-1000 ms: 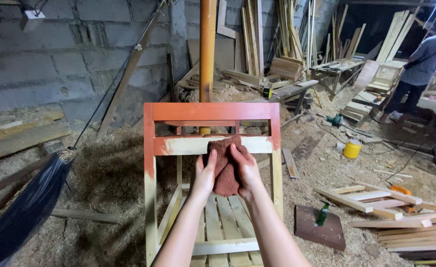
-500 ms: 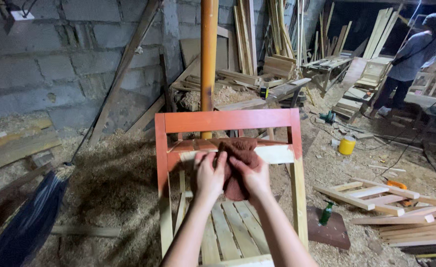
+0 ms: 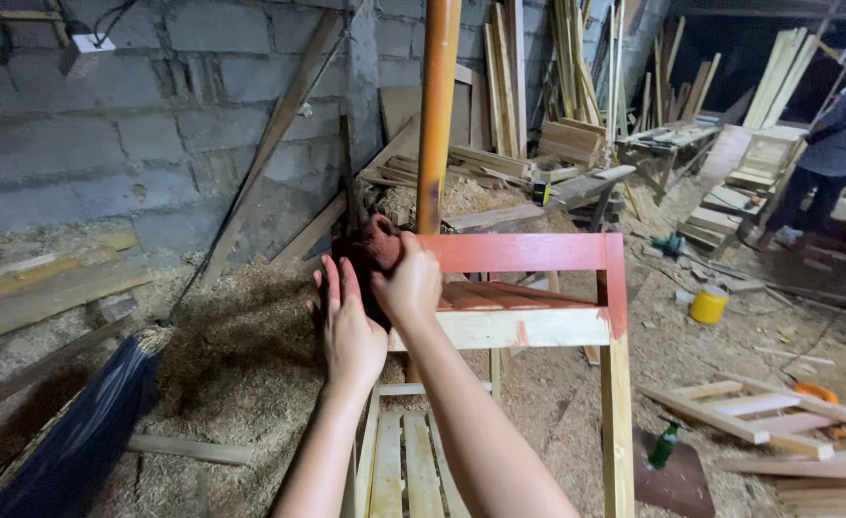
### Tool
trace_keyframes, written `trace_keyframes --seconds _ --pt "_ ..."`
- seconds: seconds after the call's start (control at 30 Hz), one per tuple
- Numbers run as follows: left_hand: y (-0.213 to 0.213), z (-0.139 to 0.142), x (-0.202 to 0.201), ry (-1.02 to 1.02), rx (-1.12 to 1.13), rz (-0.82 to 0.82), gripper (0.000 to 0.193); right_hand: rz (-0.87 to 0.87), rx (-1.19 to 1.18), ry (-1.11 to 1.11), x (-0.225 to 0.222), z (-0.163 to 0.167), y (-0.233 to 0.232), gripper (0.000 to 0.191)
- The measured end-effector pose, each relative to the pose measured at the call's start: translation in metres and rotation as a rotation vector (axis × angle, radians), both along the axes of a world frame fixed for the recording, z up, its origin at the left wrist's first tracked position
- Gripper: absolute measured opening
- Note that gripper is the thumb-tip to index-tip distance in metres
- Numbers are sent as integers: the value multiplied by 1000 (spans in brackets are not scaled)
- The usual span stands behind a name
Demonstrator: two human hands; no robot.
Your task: The person wipes the surface of a reddish-brown wooden bench with a brown cloth. They move along the bench, wiping the slats and frame, then return to wipe the backrest area.
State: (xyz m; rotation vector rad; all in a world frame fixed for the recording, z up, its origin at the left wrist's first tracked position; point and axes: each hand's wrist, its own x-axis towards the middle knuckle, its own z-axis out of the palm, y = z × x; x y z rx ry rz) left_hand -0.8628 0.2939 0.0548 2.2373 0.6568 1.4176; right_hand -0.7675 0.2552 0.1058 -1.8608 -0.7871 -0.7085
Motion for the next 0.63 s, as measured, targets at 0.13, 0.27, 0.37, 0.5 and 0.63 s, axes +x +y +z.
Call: trace_keyframes --seconds 0.13,0.27,0.37,0.5,0.63 --pt "-3 -2 11 47 30 16 84 -47 -27 52 26 3 -21 63" --pt "-15 -3 28 58 34 -9 85 -74 46 54 43 10 -51 62" --pt "-27 -4 41 69 39 -16 85 -115 39 98 54 19 -74 55" --pt "-44 -9 65 21 51 -10 83 -173 39 144 77 25 -107 50" --pt "-62 -20 84 21 60 -49 83 -249 1 199 105 32 -147 41"
